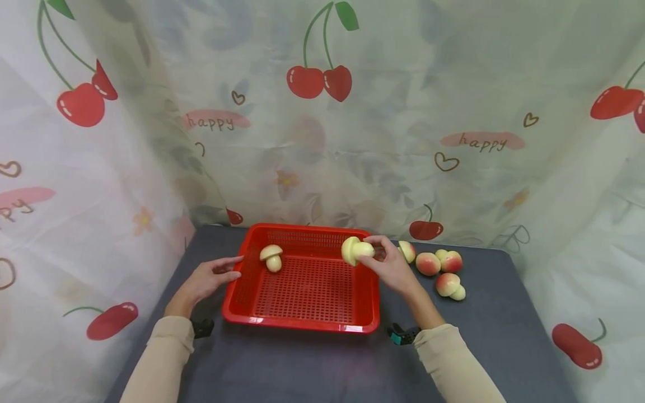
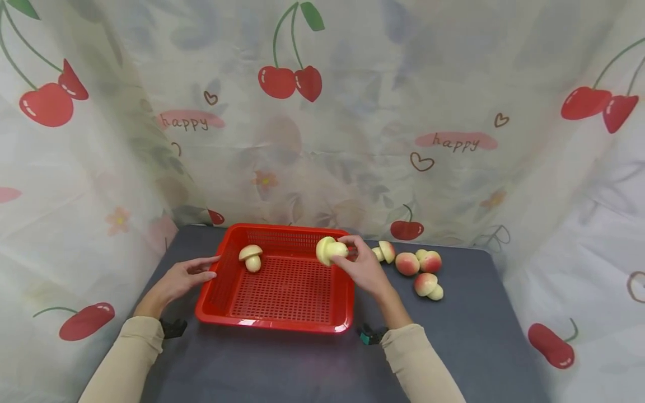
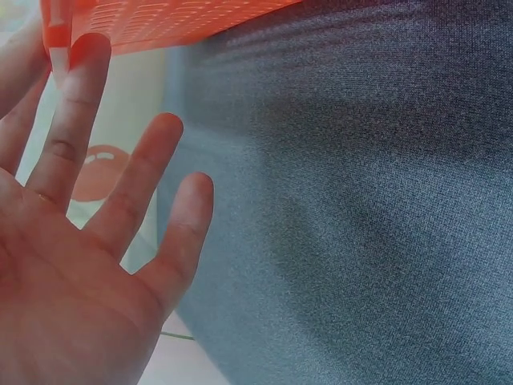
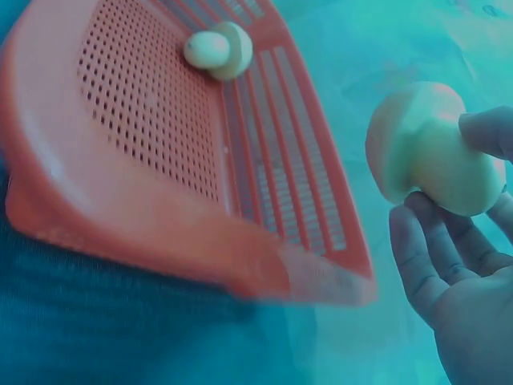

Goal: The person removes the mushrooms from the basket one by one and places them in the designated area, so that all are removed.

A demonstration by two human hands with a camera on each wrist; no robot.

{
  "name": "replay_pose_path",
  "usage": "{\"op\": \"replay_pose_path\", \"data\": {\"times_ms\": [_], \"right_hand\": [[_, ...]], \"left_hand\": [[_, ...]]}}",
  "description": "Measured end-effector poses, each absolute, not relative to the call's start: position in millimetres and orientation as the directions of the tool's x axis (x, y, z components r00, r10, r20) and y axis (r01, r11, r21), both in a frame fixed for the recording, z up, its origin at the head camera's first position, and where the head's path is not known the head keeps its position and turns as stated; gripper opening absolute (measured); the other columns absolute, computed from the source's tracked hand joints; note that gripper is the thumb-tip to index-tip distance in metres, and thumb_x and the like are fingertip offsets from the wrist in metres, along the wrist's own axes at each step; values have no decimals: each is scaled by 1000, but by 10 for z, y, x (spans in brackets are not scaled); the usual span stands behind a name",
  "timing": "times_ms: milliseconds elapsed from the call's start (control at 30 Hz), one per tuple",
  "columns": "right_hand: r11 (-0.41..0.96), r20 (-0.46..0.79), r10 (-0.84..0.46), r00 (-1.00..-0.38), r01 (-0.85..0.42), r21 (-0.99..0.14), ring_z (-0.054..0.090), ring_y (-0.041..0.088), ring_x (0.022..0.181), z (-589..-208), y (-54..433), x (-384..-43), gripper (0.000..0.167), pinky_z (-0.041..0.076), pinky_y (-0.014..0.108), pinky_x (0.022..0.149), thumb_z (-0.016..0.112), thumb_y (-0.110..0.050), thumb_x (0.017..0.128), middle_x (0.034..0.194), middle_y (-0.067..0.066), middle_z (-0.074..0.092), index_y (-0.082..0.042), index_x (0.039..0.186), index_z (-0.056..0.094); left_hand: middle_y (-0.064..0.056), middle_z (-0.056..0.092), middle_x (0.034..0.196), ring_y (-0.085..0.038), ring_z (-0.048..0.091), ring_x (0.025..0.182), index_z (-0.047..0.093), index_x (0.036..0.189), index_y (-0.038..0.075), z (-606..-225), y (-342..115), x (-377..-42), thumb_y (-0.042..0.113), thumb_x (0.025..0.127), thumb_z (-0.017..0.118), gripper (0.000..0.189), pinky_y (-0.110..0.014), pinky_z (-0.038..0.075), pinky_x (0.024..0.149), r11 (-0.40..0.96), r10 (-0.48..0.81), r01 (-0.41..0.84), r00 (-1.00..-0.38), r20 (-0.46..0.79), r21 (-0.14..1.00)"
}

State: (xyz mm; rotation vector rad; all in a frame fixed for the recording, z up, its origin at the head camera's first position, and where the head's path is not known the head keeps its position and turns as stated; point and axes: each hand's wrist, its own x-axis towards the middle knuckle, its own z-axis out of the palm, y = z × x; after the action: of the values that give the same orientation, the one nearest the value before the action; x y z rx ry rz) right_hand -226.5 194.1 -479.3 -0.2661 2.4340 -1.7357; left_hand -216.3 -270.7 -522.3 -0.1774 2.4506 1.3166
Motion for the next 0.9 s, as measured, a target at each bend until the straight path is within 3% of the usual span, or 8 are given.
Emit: {"op": "replay_pose_path", "data": {"times_ms": [200, 333, 533, 900], "right_hand": [[327, -23, -143, -989, -26, -945, 64, 30, 112, -4852, 2180, -2229, 53, 54, 21, 82, 74, -27, 95, 136, 15, 57, -8, 138, 51], [342, -29, -94, -995, -5, -940, 65, 22, 110, -4931, 2332, -2199, 55, 53, 17, 83, 73, -28, 96, 141, 13, 55, -7, 140, 50], [370, -50, -31, -998, 35, -928, 62, 9, 101, -5068, 2531, -2139, 53, 50, 16, 83, 73, -27, 96, 140, 15, 55, -6, 139, 49], [408, -75, 57, -996, 92, -908, 60, 3, 94, -5410, 2808, -1982, 53, 49, 13, 77, 74, -15, 94, 137, 23, 53, 4, 137, 49]], "left_hand": [[-17, 66, 134, -32, 63, 122, 55, 149, 24, -5221, -2709, -2158, 45, 92, 73, 64, -57, 51, 107, 565, 53, -271, -931, -362, 779], [-18, 66, 136, -32, 63, 122, 54, 149, 24, -5218, -2707, -2160, 45, 92, 73, 64, -58, 50, 108, 561, 58, -275, -928, -369, 781], [-18, 65, 136, -33, 63, 122, 54, 149, 24, -5212, -2715, -2162, 44, 93, 73, 63, -58, 50, 108, 558, 56, -279, -927, -370, 782], [-18, 65, 137, -31, 64, 121, 54, 150, 23, -5225, -2710, -2164, 46, 92, 73, 65, -58, 50, 108, 558, 60, -278, -927, -371, 782]]}}
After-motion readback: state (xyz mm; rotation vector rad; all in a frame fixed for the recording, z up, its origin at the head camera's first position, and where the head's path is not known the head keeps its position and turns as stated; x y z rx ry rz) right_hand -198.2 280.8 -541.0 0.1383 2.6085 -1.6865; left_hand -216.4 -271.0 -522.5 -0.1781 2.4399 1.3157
